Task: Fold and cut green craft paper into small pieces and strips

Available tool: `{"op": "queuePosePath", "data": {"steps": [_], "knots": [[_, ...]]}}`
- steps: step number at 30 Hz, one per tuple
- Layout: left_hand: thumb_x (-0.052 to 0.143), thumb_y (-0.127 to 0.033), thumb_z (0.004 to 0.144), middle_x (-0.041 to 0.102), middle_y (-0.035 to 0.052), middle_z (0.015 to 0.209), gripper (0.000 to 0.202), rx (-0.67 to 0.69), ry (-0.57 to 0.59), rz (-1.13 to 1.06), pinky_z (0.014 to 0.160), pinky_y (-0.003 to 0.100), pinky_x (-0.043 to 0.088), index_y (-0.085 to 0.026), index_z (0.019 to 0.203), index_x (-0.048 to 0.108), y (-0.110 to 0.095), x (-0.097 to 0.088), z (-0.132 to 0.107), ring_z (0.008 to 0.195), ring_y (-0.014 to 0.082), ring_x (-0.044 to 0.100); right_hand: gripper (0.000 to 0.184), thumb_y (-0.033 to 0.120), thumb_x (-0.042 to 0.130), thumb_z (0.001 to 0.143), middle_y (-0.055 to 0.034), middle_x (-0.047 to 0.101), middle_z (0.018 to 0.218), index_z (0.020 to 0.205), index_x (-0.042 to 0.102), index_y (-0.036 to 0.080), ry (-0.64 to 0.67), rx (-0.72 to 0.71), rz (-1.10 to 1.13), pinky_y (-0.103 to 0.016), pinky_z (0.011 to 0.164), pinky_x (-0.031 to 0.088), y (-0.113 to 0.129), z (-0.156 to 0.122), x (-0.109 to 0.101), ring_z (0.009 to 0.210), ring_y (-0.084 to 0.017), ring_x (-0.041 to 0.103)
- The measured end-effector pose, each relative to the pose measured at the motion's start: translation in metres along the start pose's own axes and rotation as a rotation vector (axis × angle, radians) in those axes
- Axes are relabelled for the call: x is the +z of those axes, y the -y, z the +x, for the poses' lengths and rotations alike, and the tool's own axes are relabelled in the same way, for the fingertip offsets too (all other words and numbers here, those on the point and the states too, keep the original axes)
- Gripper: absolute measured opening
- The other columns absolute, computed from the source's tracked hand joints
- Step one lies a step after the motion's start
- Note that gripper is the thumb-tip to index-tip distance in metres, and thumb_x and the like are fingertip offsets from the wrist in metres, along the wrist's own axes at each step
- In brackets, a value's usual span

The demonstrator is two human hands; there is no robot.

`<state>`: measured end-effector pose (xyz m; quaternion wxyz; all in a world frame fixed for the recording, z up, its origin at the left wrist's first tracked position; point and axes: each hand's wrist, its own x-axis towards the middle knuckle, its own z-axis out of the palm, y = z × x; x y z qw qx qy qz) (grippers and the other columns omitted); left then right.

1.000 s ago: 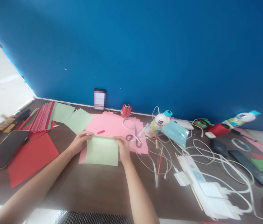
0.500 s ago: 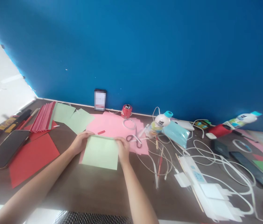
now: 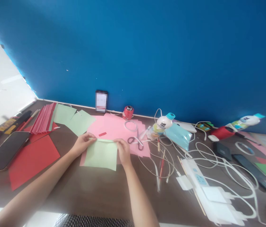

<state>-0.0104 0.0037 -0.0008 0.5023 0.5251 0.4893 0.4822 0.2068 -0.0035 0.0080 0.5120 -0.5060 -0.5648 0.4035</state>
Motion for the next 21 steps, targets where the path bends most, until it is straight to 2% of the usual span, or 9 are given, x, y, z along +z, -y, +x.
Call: {"op": "queuePosePath", "data": {"steps": [4,8,10,13,17,21], "knots": [[0.062,-0.034,0.067,0.064,0.0059,0.085,0.019,0.108,-0.013,0.104,0.076,0.029,0.042,-0.018,0.076,0.063,0.001,0.0,0.002,0.082,0.0193,0.058,0.032,0.037,0.058,0.07,-0.0039,0.064,0.081,0.096,0.061,0.019,0.036,0.075,0.03,-0.028,0.065,0.045,-0.002,0.0,0.004,0.072,-0.017,0.057],[0.061,-0.033,0.069,0.062,0.0049,0.083,0.016,0.161,-0.022,0.102,0.074,0.028,0.042,-0.018,0.076,0.06,0.002,0.0,0.003,0.081,0.0181,0.057,0.023,0.036,0.064,0.065,-0.0055,0.066,0.08,0.079,0.065,0.017,0.019,0.082,-0.046,-0.03,0.069,0.045,-0.003,0.0,0.007,0.073,-0.018,0.059],[0.061,-0.034,0.069,0.063,0.0051,0.081,0.017,0.154,-0.013,0.096,0.073,0.028,0.042,-0.018,0.074,0.061,0.002,0.0,0.003,0.079,0.0182,0.057,0.019,0.035,0.064,0.065,-0.0051,0.067,0.077,0.072,0.066,0.018,-0.004,0.064,-0.071,-0.031,0.071,0.045,-0.002,0.001,0.007,0.074,-0.018,0.06],[0.063,-0.037,0.067,0.065,0.0058,0.085,0.023,0.106,-0.007,0.094,0.074,0.029,0.042,-0.018,0.079,0.064,-0.002,-0.001,0.001,0.082,0.02,0.058,0.017,0.034,0.063,0.065,-0.0046,0.068,0.076,0.072,0.066,0.019,-0.017,0.052,-0.067,-0.032,0.071,0.046,-0.001,0.001,0.005,0.073,-0.018,0.06],[0.066,-0.039,0.063,0.066,0.0066,0.097,0.03,-0.004,0.046,0.122,0.078,0.031,0.043,-0.019,0.086,0.068,-0.007,-0.001,-0.002,0.089,0.0237,0.058,0.016,0.034,0.061,0.067,-0.0043,0.067,0.076,0.072,0.065,0.018,0.066,0.024,-0.073,-0.032,0.072,0.047,0.0,0.0,0.004,0.074,-0.018,0.06],[0.068,-0.038,0.061,0.069,0.0069,0.089,0.024,-0.013,0.042,0.192,0.082,0.034,0.043,-0.019,0.075,0.071,-0.008,0.0,-0.004,0.088,0.0259,0.06,0.017,0.034,0.059,0.07,-0.0045,0.067,0.076,0.073,0.065,0.019,0.134,0.003,-0.051,-0.031,0.072,0.047,0.002,-0.001,0.007,0.076,-0.018,0.06]]}}
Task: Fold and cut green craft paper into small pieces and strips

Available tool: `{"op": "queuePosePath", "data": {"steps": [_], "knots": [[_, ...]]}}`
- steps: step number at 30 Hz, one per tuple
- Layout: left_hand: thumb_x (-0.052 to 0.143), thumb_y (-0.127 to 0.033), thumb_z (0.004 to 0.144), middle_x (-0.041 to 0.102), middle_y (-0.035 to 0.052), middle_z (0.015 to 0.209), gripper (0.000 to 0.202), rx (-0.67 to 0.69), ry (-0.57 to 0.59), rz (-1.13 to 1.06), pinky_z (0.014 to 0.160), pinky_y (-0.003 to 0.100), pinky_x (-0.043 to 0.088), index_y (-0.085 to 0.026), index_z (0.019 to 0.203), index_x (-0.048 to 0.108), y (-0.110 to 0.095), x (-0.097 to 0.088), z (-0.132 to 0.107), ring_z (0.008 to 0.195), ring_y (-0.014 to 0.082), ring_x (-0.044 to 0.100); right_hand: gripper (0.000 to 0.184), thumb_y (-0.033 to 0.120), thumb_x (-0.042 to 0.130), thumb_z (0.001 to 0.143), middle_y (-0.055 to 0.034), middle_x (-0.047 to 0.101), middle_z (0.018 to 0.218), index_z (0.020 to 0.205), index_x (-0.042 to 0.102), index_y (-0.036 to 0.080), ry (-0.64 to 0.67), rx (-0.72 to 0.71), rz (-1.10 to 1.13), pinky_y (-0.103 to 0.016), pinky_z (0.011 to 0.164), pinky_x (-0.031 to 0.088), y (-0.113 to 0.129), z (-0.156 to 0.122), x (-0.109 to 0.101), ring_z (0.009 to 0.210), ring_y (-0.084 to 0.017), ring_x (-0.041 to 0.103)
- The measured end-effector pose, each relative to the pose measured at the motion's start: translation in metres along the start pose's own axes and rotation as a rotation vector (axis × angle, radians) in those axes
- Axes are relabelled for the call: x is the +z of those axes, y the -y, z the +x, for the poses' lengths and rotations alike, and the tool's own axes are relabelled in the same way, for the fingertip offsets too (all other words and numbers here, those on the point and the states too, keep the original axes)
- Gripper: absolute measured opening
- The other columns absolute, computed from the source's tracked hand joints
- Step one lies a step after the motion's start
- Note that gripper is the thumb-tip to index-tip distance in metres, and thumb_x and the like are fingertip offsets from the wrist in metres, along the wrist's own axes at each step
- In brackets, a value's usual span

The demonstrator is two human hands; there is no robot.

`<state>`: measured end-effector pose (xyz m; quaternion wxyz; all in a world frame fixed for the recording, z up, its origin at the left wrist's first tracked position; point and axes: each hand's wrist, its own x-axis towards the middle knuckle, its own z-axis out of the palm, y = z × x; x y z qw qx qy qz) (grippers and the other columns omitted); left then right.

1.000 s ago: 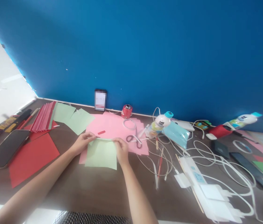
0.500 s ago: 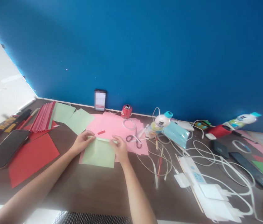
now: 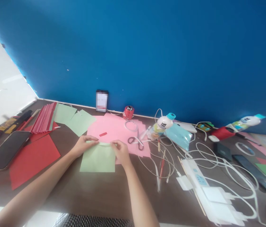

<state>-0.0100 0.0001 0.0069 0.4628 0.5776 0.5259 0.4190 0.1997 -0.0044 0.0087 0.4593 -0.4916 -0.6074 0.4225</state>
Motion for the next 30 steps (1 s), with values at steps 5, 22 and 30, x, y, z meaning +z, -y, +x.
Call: {"op": "queuePosePath", "data": {"steps": [5,22,30], "knots": [[0.067,-0.036,0.062,0.07,0.0056,0.081,0.019,0.091,0.019,0.056,0.078,0.033,0.045,-0.021,0.071,0.071,0.001,0.003,0.0,0.08,0.024,0.062,0.018,0.031,0.067,0.061,-0.0051,0.067,0.077,0.074,0.065,0.018,0.03,0.075,0.023,-0.032,0.072,0.048,0.002,-0.001,0.006,0.074,-0.019,0.062],[0.067,-0.039,0.063,0.066,0.0067,0.095,0.03,0.014,0.028,-0.033,0.079,0.031,0.044,-0.017,0.083,0.066,-0.001,-0.002,0.002,0.09,0.0226,0.059,0.019,0.033,0.058,0.073,-0.0061,0.069,0.081,0.076,0.067,0.016,0.105,0.052,-0.121,-0.031,0.074,0.048,-0.004,0.0,-0.002,0.077,-0.019,0.062],[0.063,-0.045,0.067,0.067,0.011,0.092,0.039,-0.213,0.134,-0.348,0.068,0.031,0.047,-0.014,0.09,0.067,0.001,-0.005,0.004,0.079,0.0236,0.062,0.019,0.034,0.06,0.071,-0.0066,0.069,0.081,0.077,0.066,0.016,0.137,0.057,-0.057,-0.032,0.074,0.049,-0.005,0.001,-0.006,0.077,-0.019,0.063]]}}
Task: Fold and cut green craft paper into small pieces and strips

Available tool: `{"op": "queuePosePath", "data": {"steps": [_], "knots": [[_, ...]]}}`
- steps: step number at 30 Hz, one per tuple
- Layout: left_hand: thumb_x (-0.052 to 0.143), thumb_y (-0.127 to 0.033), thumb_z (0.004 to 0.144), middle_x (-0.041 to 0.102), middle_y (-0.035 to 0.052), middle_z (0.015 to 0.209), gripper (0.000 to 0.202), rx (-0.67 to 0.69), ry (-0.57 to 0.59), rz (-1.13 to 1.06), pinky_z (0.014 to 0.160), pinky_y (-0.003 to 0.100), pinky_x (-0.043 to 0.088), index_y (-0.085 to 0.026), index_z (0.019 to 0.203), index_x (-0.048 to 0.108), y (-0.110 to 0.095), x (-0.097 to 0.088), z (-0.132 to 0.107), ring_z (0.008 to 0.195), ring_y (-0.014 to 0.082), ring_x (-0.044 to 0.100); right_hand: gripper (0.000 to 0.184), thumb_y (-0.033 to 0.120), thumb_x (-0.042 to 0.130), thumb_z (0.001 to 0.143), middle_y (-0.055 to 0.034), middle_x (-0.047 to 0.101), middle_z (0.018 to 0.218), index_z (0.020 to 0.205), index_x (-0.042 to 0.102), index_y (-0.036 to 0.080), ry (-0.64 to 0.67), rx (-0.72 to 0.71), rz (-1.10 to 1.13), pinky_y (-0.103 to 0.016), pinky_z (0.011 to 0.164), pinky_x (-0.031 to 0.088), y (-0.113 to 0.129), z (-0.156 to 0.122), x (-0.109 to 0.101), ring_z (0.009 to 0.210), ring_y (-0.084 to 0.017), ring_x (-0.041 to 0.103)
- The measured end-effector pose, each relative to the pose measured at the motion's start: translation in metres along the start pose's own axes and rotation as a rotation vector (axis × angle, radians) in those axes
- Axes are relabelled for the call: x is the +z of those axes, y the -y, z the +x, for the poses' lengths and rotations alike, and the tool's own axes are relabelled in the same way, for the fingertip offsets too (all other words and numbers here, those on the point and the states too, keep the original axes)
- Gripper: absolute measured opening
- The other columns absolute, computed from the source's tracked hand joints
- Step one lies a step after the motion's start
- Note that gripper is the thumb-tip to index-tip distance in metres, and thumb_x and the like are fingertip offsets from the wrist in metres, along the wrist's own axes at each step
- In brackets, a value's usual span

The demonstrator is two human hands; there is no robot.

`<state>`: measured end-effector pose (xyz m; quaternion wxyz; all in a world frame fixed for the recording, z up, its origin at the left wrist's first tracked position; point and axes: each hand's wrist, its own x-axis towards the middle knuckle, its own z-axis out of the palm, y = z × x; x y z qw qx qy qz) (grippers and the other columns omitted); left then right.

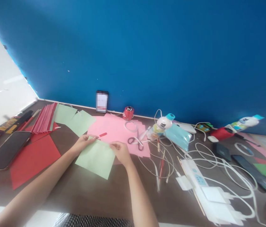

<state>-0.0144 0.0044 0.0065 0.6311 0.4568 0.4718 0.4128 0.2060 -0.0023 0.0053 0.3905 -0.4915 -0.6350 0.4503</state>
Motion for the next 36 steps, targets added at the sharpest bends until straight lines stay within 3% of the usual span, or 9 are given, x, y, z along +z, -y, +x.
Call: {"op": "queuePosePath", "data": {"steps": [6,13,16,21,24,26,29,33,36], "knots": [[0.062,-0.043,0.07,0.066,0.0145,0.095,0.042,-0.033,0.102,-0.161,0.071,0.032,0.047,-0.011,0.097,0.066,0.002,-0.001,0.0,0.08,0.0232,0.062,0.019,0.033,0.06,0.071,-0.0067,0.068,0.08,0.076,0.066,0.016,0.014,0.01,0.003,-0.032,0.074,0.048,0.0,0.001,-0.006,0.077,-0.019,0.062],[0.059,-0.044,0.072,0.066,0.0087,0.102,0.037,0.076,0.103,0.18,0.08,0.032,0.045,-0.016,0.093,0.068,0.001,0.0,0.0,0.092,0.0242,0.06,0.024,0.032,0.059,0.071,-0.0024,0.064,0.071,0.089,0.062,0.016,0.188,-0.015,-0.093,-0.025,0.06,0.045,0.002,-0.005,-0.002,0.065,-0.014,0.058],[0.059,-0.043,0.071,0.065,0.0067,0.103,0.034,0.08,0.163,0.23,0.082,0.032,0.045,-0.018,0.092,0.069,0.001,0.002,0.001,0.093,0.0235,0.06,0.022,0.036,0.054,0.075,-0.001,0.061,0.07,0.078,0.063,0.016,0.295,-0.006,-0.113,-0.023,0.056,0.041,0.004,-0.008,0.005,0.062,-0.013,0.055],[0.059,-0.043,0.071,0.067,0.008,0.098,0.037,0.057,0.222,0.148,0.083,0.034,0.045,-0.016,0.096,0.067,0.004,0.001,0.002,0.093,0.0242,0.06,0.029,0.036,0.047,0.079,0.0031,0.052,0.057,0.06,0.058,0.017,0.277,-0.021,-0.183,-0.022,0.053,0.035,0.006,-0.007,0.016,0.054,-0.01,0.046],[0.058,-0.043,0.072,0.067,0.0103,0.097,0.041,0.02,0.226,0.052,0.082,0.034,0.045,-0.014,0.1,0.065,0.005,-0.001,0.001,0.092,0.0246,0.06,0.026,0.035,0.048,0.079,0.0017,0.056,0.063,0.064,0.06,0.017,0.285,-0.016,-0.156,-0.024,0.058,0.038,0.006,-0.004,0.015,0.059,-0.012,0.05],[0.058,-0.043,0.073,0.067,0.0103,0.095,0.041,0.011,0.201,0.039,0.079,0.033,0.045,-0.014,0.1,0.065,0.005,-0.002,0.0,0.09,0.0239,0.061,0.02,0.034,0.048,0.079,-0.0003,0.06,0.074,0.08,0.061,0.019,0.274,0.003,-0.092,-0.025,0.064,0.041,0.008,-0.004,0.012,0.068,-0.014,0.054],[0.057,-0.046,0.073,0.069,0.0081,0.086,0.04,0.002,0.171,0.078,0.068,0.03,0.047,-0.015,0.097,0.065,0.003,-0.002,0.0,0.077,0.0214,0.062,0.025,0.032,0.049,0.079,-0.0024,0.06,0.09,0.102,0.054,0.022,0.321,0.015,0.028,-0.027,0.072,0.043,0.013,-0.006,0.006,0.081,-0.015,0.056],[0.061,-0.044,0.07,0.068,0.0067,0.082,0.032,0.08,0.196,0.183,0.065,0.026,0.046,-0.014,0.081,0.065,0.0,0.001,0.001,0.073,0.018,0.061,0.024,0.039,0.049,0.081,-0.0034,0.058,0.092,0.091,0.059,0.021,0.462,-0.007,0.067,-0.028,0.08,0.04,0.022,-0.009,0.005,0.09,-0.017,0.054],[0.064,-0.041,0.066,0.068,0.0066,0.079,0.028,0.133,0.23,0.269,0.066,0.026,0.046,-0.014,0.074,0.067,-0.001,0.003,0.001,0.072,0.0176,0.061,0.032,0.045,0.044,0.083,-0.0032,0.06,0.088,0.091,0.062,0.02,0.471,0.019,0.091,-0.028,0.077,0.041,0.023,-0.01,0.01,0.085,-0.016,0.055]]}}
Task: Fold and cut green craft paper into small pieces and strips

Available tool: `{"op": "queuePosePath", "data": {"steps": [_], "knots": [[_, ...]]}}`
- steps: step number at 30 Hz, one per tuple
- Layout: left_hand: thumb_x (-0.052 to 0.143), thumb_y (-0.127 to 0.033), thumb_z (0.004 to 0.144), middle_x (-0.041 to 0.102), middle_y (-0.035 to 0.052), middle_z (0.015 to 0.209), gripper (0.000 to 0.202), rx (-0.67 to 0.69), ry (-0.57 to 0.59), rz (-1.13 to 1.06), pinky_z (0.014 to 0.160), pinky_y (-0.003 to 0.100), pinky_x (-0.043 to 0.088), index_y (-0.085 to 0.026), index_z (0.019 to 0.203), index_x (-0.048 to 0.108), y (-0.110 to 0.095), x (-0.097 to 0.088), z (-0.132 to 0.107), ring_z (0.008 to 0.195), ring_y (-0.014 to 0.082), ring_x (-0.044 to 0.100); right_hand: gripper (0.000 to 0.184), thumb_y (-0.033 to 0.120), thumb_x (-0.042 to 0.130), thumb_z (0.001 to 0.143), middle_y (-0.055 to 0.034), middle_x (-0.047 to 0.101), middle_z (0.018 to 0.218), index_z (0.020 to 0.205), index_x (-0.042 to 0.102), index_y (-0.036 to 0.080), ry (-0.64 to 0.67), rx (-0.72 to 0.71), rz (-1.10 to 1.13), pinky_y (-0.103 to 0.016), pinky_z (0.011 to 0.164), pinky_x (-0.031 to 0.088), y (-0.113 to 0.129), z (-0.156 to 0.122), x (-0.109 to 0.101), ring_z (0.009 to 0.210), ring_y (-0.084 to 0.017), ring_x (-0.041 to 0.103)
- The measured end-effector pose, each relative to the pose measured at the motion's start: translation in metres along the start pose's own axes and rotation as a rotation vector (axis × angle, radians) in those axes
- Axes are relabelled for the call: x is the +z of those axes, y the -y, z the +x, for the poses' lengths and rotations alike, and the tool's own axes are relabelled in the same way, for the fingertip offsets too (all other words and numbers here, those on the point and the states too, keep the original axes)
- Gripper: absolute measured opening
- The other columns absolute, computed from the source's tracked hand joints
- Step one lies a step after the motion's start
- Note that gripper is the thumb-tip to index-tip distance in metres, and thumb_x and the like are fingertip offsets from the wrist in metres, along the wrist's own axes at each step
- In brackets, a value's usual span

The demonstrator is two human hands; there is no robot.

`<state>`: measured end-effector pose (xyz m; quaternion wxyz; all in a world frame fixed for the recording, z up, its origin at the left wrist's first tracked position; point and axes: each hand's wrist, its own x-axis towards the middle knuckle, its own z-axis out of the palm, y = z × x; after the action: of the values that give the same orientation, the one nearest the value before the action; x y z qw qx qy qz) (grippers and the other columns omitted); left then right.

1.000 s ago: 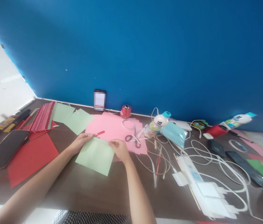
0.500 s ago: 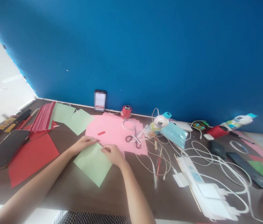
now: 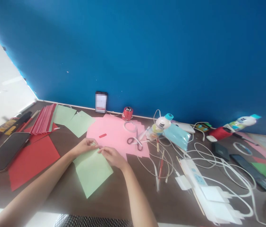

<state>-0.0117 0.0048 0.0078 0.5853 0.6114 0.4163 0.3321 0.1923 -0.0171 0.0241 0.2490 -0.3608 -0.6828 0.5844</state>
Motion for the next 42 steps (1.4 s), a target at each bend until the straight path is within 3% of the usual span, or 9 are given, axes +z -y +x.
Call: {"op": "queuePosePath", "data": {"steps": [5,11,20,28,30,33,35,38,42], "knots": [[0.066,-0.039,0.065,0.07,0.0078,0.076,0.027,-0.018,-0.063,0.005,0.063,0.028,0.046,-0.016,0.076,0.071,0.003,0.001,-0.002,0.069,0.0199,0.062,0.039,0.049,0.041,0.082,-0.0025,0.063,0.081,0.083,0.066,0.02,-0.099,0.01,0.006,-0.027,0.071,0.041,-0.005,0.002,0.005,0.075,-0.015,0.056],[0.068,-0.04,0.062,0.07,0.0089,0.073,0.031,-0.093,-0.142,-0.156,0.061,0.03,0.048,-0.013,0.076,0.071,0.004,-0.001,-0.002,0.065,0.0213,0.063,0.05,0.052,0.037,0.083,-0.0022,0.066,0.069,0.065,0.069,0.018,-0.199,0.009,-0.004,-0.027,0.068,0.042,-0.01,0.003,0.0,0.067,-0.015,0.057],[0.07,-0.041,0.06,0.07,0.0093,0.074,0.032,-0.132,-0.289,-0.203,0.059,0.03,0.049,-0.012,0.073,0.07,0.004,-0.017,-0.004,0.064,0.0216,0.063,0.046,0.045,0.041,0.082,-0.003,0.067,0.063,0.058,0.069,0.017,-0.243,0.024,0.027,-0.027,0.065,0.042,-0.02,0.003,-0.013,0.061,-0.015,0.058],[0.071,-0.042,0.057,0.069,0.01,0.072,0.036,-0.161,-0.349,-0.323,0.056,0.03,0.049,-0.011,0.076,0.07,0.006,-0.014,-0.004,0.061,0.0211,0.063,0.04,0.041,0.047,0.077,-0.0017,0.059,0.051,0.052,0.064,0.016,-0.327,0.015,0.196,-0.024,0.045,0.036,-0.025,-0.001,-0.023,0.044,-0.011,0.049],[0.072,-0.042,0.057,0.069,0.0098,0.072,0.037,-0.158,-0.41,-0.351,0.056,0.03,0.049,-0.011,0.076,0.069,0.007,-0.016,-0.004,0.061,0.0207,0.063,0.043,0.042,0.046,0.077,-0.0008,0.054,0.044,0.043,0.057,0.017,-0.44,-0.035,0.163,-0.024,0.043,0.035,-0.028,-0.002,-0.028,0.04,-0.01,0.045],[0.071,-0.045,0.057,0.068,0.0091,0.071,0.039,-0.122,-0.524,-0.396,0.056,0.028,0.048,-0.011,0.077,0.068,0.009,-0.017,-0.002,0.06,0.0196,0.062,0.049,0.043,0.041,0.079,0.0018,0.039,0.035,0.035,0.041,0.021,-0.789,-0.135,0.087,-0.025,0.044,0.035,-0.03,-0.003,-0.034,0.038,-0.009,0.038],[0.07,-0.045,0.057,0.068,0.008,0.073,0.038,-0.088,-0.547,-0.383,0.056,0.027,0.047,-0.012,0.076,0.068,0.011,-0.015,-0.001,0.061,0.0184,0.062,0.044,0.044,0.041,0.079,0.0017,0.043,0.041,0.042,0.044,0.02,-0.926,-0.142,0.05,-0.025,0.048,0.038,-0.028,-0.002,-0.033,0.042,-0.01,0.041],[0.07,-0.044,0.059,0.068,0.0058,0.076,0.033,-0.058,-0.546,-0.29,0.058,0.025,0.045,-0.014,0.073,0.067,0.011,-0.008,0.0,0.064,0.0168,0.061,0.029,0.045,0.049,0.075,-0.002,0.059,0.069,0.074,0.058,0.018,-0.757,-0.093,-0.025,-0.025,0.057,0.042,-0.023,0.002,-0.023,0.059,-0.013,0.052],[0.062,-0.047,0.066,0.067,0.0056,0.082,0.033,-0.026,-0.502,-0.152,0.065,0.027,0.045,-0.016,0.079,0.066,0.006,-0.002,-0.003,0.073,0.0183,0.061,0.025,0.041,0.054,0.073,-0.0018,0.057,0.067,0.069,0.057,0.017,-0.646,-0.096,-0.149,-0.026,0.062,0.042,-0.021,0.009,-0.008,0.065,-0.014,0.051]]}}
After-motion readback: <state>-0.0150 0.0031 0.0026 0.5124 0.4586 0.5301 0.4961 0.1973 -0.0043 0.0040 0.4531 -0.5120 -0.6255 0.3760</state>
